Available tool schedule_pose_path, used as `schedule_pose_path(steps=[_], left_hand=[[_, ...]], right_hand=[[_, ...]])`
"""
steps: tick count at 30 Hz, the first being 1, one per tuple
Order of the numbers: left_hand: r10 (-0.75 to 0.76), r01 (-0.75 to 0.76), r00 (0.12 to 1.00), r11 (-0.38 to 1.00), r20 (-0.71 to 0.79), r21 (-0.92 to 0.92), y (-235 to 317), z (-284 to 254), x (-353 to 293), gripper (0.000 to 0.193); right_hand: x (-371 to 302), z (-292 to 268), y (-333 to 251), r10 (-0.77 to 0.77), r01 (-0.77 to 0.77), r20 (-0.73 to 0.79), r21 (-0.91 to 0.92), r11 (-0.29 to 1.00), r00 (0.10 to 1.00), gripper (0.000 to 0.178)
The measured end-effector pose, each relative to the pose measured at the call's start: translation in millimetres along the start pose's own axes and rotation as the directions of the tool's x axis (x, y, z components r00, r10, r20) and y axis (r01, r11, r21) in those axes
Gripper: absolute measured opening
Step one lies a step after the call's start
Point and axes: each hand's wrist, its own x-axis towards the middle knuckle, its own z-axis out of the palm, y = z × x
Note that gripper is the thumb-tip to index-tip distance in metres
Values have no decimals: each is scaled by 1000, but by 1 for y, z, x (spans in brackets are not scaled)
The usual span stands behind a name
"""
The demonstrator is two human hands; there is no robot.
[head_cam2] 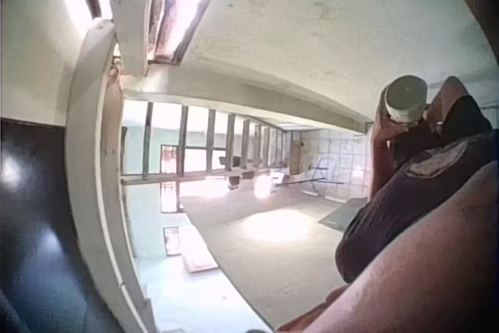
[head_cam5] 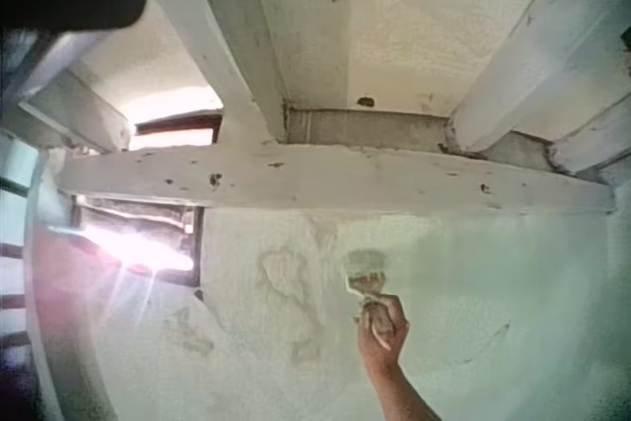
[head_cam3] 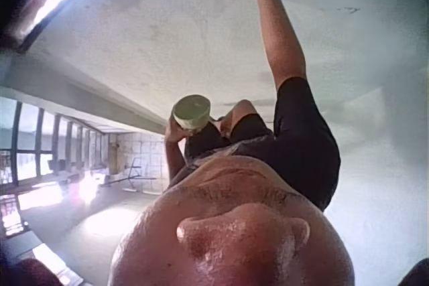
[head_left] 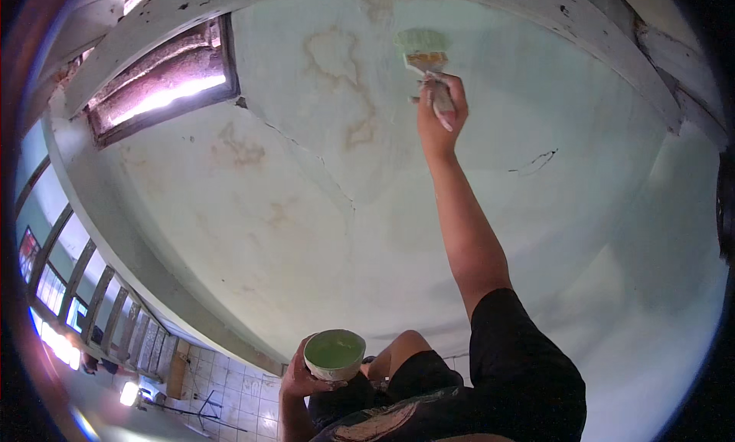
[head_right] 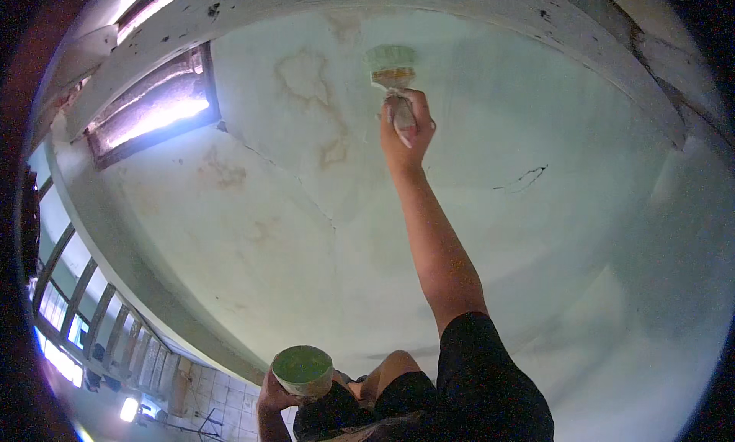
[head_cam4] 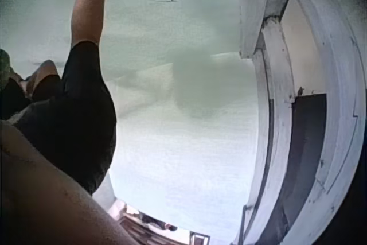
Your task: Painting a ceiling using a brush and light green paint.
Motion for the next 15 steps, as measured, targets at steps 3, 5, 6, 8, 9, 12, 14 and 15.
schedule_pose_path(steps=[3, 5, 6, 8, 9, 12, 14, 15], left_hand=[[-39, 37, 999, 997, 36, 72, -10, -1, 0, 96], [-53, 51, 998, 996, 22, 80, -9, 1, -4, 96], [-50, 49, 999, 995, 10, 88, -8, 1, -4, 96], [-45, 45, 999, 998, -8, 52, -8, 4, -6, 96], [-30, 30, 999, 1000, -35, 10, -8, 5, -7, 96], [-64, 64, 998, 998, -5, 18, -10, -1, -3, 97], [-58, 59, 998, 998, -11, 33, -1, -3, -8, 97], [-40, 40, 999, 998, -7, 51, 1, -2, -8, 97]], right_hand=[[30, 10, -2, -111, 112, -40, 21, 994, 993, 8], [45, 20, -9, -236, 230, -42, -119, 966, 971, 8], [51, 29, -6, -197, 197, -62, -14, 980, 978, 8], [57, 32, -3, -203, 209, -106, 45, 977, 973, 9], [54, 32, -2, -202, 208, -106, 48, 977, 974, 9], [20, 15, -8, -255, 238, -49, -224, 945, 966, 9], [-26, -4, -26, -178, 179, 31, -291, 940, 984, 8], [-39, -13, -32, -177, 189, 65, -319, 929, 982, 9]])
